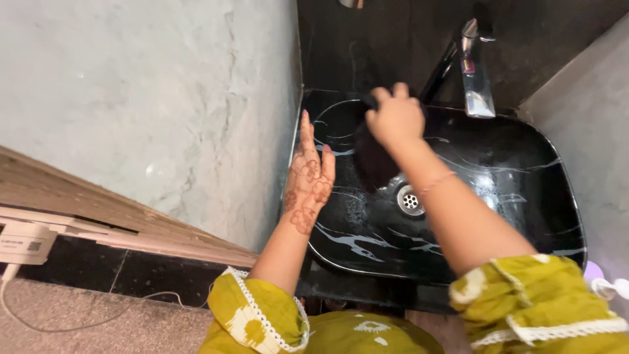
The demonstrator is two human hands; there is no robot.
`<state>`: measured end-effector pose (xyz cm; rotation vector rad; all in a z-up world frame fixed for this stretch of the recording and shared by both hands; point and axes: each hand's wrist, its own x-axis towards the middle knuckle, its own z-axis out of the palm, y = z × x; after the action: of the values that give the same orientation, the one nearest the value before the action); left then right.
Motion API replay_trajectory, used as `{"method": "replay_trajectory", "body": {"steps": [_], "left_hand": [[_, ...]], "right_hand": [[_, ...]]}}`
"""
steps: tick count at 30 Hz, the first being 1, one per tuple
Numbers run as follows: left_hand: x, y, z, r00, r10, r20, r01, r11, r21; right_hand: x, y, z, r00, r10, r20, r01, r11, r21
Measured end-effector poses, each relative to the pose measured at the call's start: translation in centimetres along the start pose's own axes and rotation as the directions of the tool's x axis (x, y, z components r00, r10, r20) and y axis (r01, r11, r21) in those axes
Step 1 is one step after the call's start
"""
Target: The person uses a dark cloth to wipe the chrome faucet and the black marble sink basin. They repeatedly rub the faucet and the sink surface, including the drain area, to remove water spots and residue.
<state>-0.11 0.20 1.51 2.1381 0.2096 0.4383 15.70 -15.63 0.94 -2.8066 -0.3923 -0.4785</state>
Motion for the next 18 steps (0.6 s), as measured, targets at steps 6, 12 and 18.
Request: {"method": "replay_trajectory", "body": {"steps": [6, 12, 18], "left_hand": [[0.5, -1.0, 0.6, 0.996, 0.087, 0.001, -0.086, 0.986, 0.143], [1.0, -2.9, 2.4, 0.986, 0.138, 0.091, -0.161, 0.922, 0.352], [0.9, -3.2, 2.6, 0.983, 0.142, 0.116, -0.179, 0.878, 0.444]], "right_hand": [[0.5, -9.1, 1.7, 0.990, -0.132, 0.050, 0.130, 0.991, 0.039], [0.3, -7.7, 0.8, 0.983, -0.160, 0.092, 0.152, 0.985, 0.084], [0.1, -4.0, -0.6, 0.997, -0.004, 0.082, 0.001, 0.999, 0.037]]}}
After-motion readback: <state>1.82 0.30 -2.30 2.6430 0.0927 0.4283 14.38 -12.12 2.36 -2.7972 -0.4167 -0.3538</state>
